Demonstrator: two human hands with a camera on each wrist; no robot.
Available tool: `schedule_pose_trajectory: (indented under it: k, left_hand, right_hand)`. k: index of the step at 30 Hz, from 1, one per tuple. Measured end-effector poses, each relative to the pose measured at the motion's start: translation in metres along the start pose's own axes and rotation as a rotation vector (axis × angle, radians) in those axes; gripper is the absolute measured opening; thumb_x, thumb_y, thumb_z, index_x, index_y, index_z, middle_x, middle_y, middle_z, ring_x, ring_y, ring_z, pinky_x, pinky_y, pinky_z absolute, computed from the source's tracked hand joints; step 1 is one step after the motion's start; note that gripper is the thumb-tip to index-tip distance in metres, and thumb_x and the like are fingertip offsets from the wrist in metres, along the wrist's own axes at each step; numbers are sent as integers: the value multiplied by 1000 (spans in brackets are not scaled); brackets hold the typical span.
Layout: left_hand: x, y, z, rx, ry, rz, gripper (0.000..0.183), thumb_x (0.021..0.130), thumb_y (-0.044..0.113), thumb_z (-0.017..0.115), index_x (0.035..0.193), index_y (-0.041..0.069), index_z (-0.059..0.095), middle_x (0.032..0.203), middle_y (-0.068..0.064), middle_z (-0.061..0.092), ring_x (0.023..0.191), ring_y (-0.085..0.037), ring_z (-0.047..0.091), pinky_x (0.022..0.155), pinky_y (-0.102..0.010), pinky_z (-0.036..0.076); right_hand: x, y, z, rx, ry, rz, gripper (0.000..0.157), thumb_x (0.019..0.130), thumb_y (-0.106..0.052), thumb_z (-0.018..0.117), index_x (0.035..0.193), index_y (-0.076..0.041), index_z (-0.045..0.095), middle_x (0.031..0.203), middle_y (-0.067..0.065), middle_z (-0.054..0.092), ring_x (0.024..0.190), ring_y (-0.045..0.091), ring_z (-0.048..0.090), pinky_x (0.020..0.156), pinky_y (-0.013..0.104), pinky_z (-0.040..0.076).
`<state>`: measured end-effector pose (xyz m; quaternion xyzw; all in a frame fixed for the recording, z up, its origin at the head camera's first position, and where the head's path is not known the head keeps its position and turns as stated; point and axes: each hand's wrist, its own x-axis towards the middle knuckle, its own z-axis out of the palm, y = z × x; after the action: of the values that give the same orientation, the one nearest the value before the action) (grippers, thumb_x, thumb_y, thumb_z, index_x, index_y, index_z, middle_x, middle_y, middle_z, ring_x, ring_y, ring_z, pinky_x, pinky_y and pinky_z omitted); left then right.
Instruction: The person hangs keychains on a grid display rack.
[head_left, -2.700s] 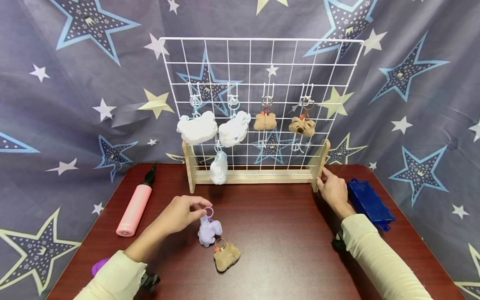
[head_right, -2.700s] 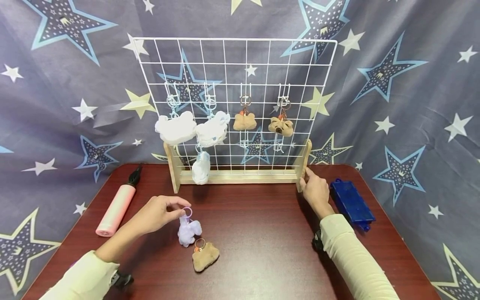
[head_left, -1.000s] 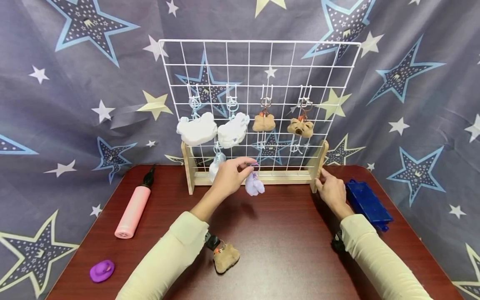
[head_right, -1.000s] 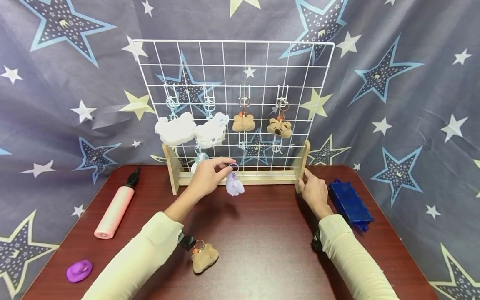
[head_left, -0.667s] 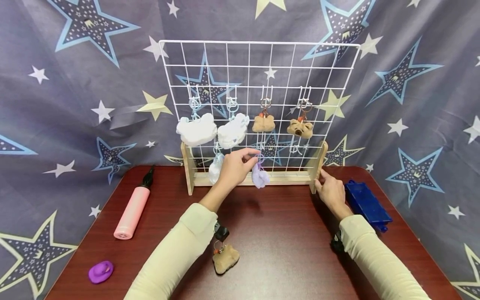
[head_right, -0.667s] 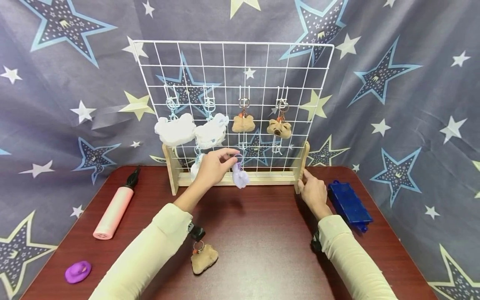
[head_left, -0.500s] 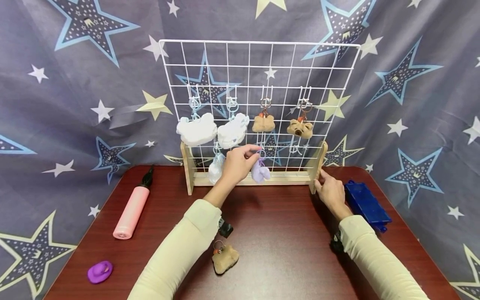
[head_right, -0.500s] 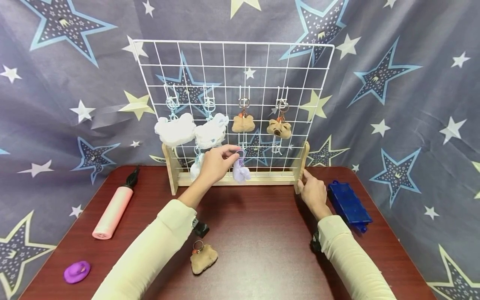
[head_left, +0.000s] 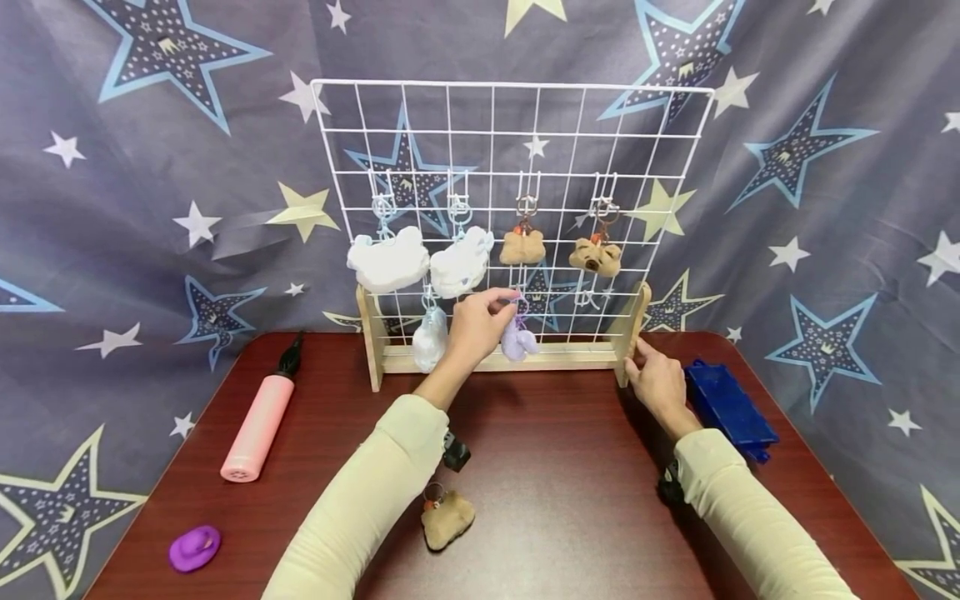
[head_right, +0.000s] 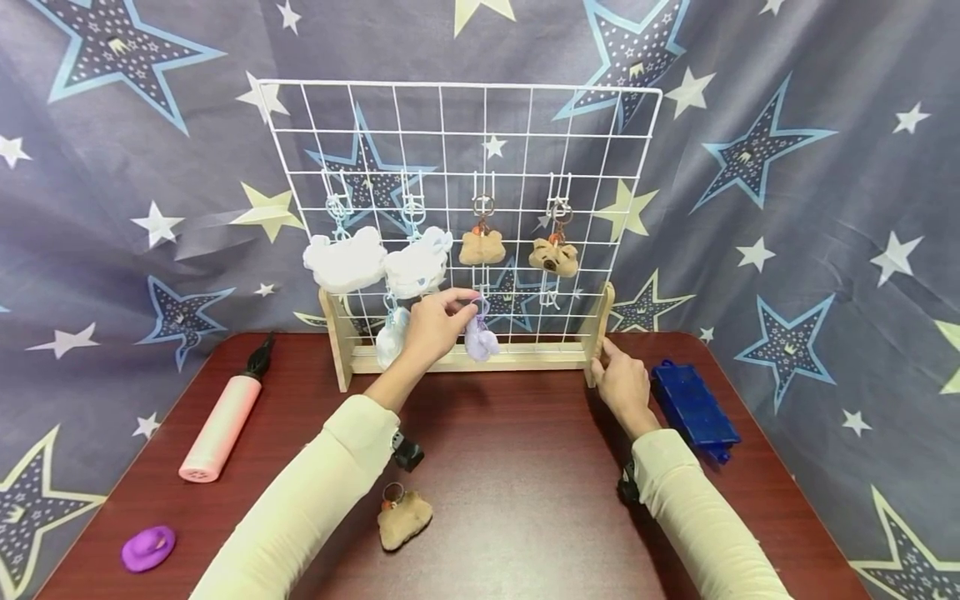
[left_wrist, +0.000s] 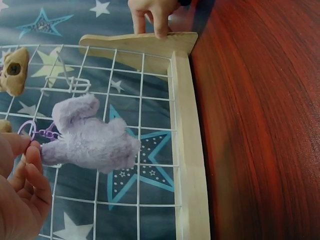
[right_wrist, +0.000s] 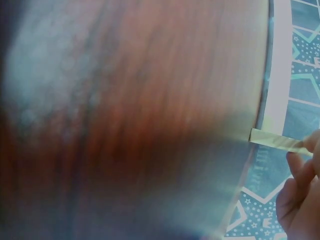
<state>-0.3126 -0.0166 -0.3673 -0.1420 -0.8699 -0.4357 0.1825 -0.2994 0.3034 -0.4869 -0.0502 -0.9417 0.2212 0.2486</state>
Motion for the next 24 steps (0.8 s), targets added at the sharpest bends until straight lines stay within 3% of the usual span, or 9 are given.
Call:
schedule_pose_trajectory:
  k: [8,15,24]
  left_hand:
    - [4,2,2,-3,0,-10,23,93,21,69,114,21,78,82,0,77,72,-18,68,62,-31,49]
    - [1,1,2,11,-9,-19,30,92,19,72,122,18,76,95,-2,80,88,-23,74,79,-40,56]
    - [-8,-6,-6,23,11,-23,35,90,16,72,125,18,73,102,-3,79,73,-18,69,68,-32,51]
  right_hand:
    - [0,0,0,6,8,-3,37,90,-24,71,127,-18,69,96,17,78,91,53,69,75,63,51]
    - [-1,-2,1,6,-7,5,37,91,-25,71,128,-19,69,97,17,78,91,53,68,76,62,51]
    - [0,-1,-1,-3,-16,5,39,92,-25,70,130,-17,67,98,19,77,92,54,68,76,63,51]
